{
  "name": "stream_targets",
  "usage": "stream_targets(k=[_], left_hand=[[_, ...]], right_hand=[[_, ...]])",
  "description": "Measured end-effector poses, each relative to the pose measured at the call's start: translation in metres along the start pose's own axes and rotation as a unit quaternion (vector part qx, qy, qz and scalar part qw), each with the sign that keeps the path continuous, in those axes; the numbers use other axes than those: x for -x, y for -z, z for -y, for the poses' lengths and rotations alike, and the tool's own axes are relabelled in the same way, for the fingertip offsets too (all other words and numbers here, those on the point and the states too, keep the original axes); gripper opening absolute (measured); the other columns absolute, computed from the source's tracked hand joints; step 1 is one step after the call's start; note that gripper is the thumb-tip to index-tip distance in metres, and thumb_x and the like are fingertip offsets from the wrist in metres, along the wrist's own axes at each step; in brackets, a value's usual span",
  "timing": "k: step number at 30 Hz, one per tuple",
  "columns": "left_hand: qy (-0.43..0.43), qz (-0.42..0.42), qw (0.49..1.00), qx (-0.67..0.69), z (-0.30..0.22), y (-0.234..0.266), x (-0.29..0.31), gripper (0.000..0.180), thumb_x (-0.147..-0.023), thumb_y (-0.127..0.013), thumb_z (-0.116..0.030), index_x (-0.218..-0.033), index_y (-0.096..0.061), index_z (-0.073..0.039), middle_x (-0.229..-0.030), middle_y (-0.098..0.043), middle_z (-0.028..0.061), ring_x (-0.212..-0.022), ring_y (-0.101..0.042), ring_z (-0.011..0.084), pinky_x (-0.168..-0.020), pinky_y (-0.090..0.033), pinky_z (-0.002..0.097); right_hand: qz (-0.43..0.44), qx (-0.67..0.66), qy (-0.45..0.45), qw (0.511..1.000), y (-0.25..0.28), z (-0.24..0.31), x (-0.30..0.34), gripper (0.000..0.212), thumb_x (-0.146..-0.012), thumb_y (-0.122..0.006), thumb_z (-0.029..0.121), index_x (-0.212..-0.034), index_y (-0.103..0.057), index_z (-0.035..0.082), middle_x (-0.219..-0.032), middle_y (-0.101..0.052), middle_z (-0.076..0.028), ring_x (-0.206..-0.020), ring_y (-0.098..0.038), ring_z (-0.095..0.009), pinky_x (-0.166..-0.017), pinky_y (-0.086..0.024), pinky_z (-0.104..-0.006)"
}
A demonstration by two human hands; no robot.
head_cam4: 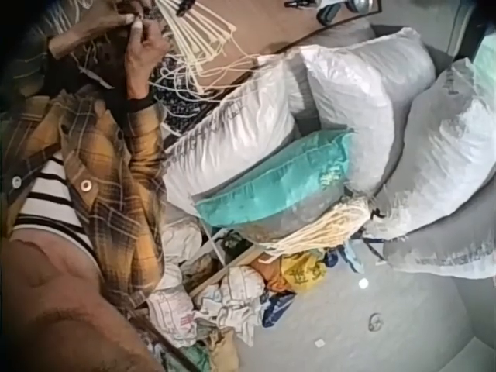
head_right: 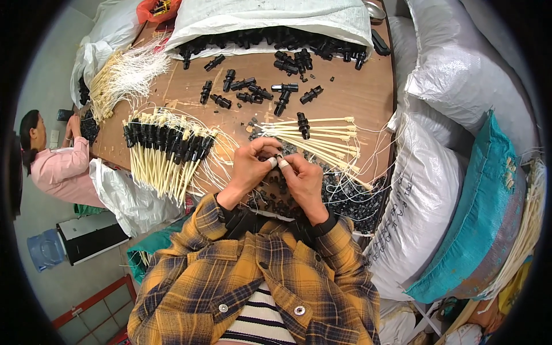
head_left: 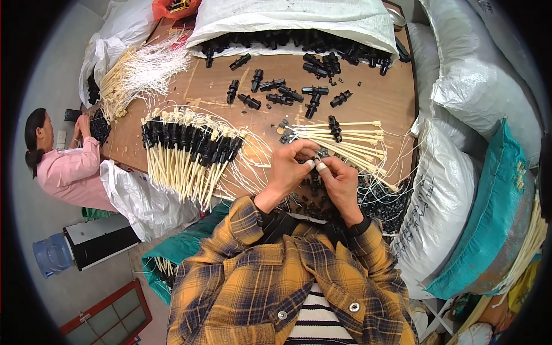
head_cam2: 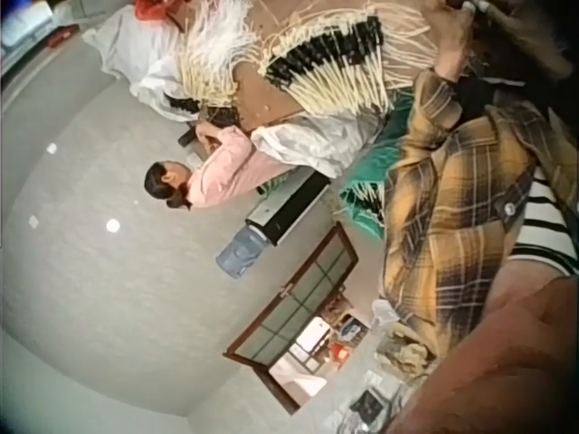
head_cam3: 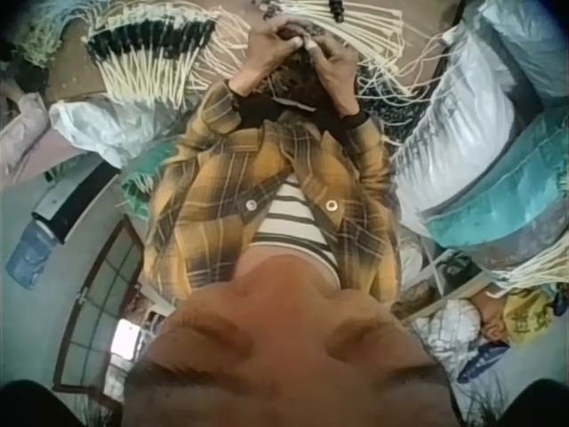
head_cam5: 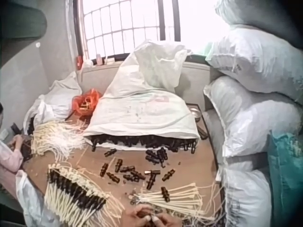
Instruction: The person picks up a black plastic connector and a white tube, fits the tube into the connector, and slides a small black ring over the tube to secure the connection. This process is repeated, with each assembled piece placed onto a growing pile on the table.
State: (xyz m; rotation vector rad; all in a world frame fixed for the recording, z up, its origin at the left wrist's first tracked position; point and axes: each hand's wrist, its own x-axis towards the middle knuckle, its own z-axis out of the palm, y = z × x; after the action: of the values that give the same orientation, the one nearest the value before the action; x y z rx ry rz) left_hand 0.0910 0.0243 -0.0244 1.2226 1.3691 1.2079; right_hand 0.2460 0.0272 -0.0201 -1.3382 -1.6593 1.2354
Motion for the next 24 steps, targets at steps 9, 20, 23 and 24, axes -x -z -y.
stream_targets(k=[9, 20, 23, 24], left_hand=[[-0.173, 0.178, 0.940, -0.234, -0.012, 0.014, 0.003, 0.033, -0.073, -0.066, -0.003, -0.106, -0.065, -0.006, -0.090, -0.068, 0.0114, -0.079, -0.066, 0.0188, -0.070, -0.053, 0.0334], [-0.231, 0.097, 0.894, -0.371, -0.022, 0.021, 0.008, 0.037, -0.068, -0.070, -0.010, -0.104, -0.065, -0.007, -0.077, -0.067, 0.0091, -0.064, -0.066, 0.0226, -0.051, -0.050, 0.0331], [-0.208, 0.145, 0.835, -0.488, -0.037, 0.023, 0.010, 0.033, -0.068, -0.068, -0.010, -0.100, -0.062, -0.011, -0.073, -0.063, 0.0055, -0.061, -0.063, 0.0254, -0.047, -0.047, 0.0368], [-0.201, 0.137, 0.834, -0.496, -0.038, 0.028, 0.013, 0.033, -0.068, -0.068, -0.010, -0.100, -0.062, -0.011, -0.073, -0.063, 0.0055, -0.061, -0.063, 0.0254, -0.047, -0.047, 0.0368]], right_hand=[[0.078, -0.554, -0.105, 0.822, 0.022, 0.001, 0.002, 0.013, -0.091, -0.060, 0.007, -0.101, -0.065, 0.001, -0.073, -0.058, 0.006, -0.047, -0.032, 0.002, -0.042, -0.024, -0.0157], [0.051, 0.057, 0.025, 0.997, 0.019, 0.022, -0.001, 0.021, -0.080, -0.073, 0.016, -0.099, -0.069, 0.007, -0.060, -0.060, -0.005, -0.050, -0.051, -0.011, -0.047, -0.040, -0.0268], [0.068, -0.009, -0.049, 0.996, 0.012, 0.022, -0.003, 0.021, -0.079, -0.074, 0.011, -0.094, -0.063, 0.002, -0.052, -0.048, -0.001, -0.050, -0.043, -0.007, -0.048, -0.036, -0.0254], [0.046, 0.012, -0.020, 0.999, 0.005, 0.024, -0.002, 0.024, -0.078, -0.074, 0.010, -0.098, -0.063, 0.002, -0.055, -0.050, -0.001, -0.050, -0.045, -0.009, -0.048, -0.036, -0.0256]])
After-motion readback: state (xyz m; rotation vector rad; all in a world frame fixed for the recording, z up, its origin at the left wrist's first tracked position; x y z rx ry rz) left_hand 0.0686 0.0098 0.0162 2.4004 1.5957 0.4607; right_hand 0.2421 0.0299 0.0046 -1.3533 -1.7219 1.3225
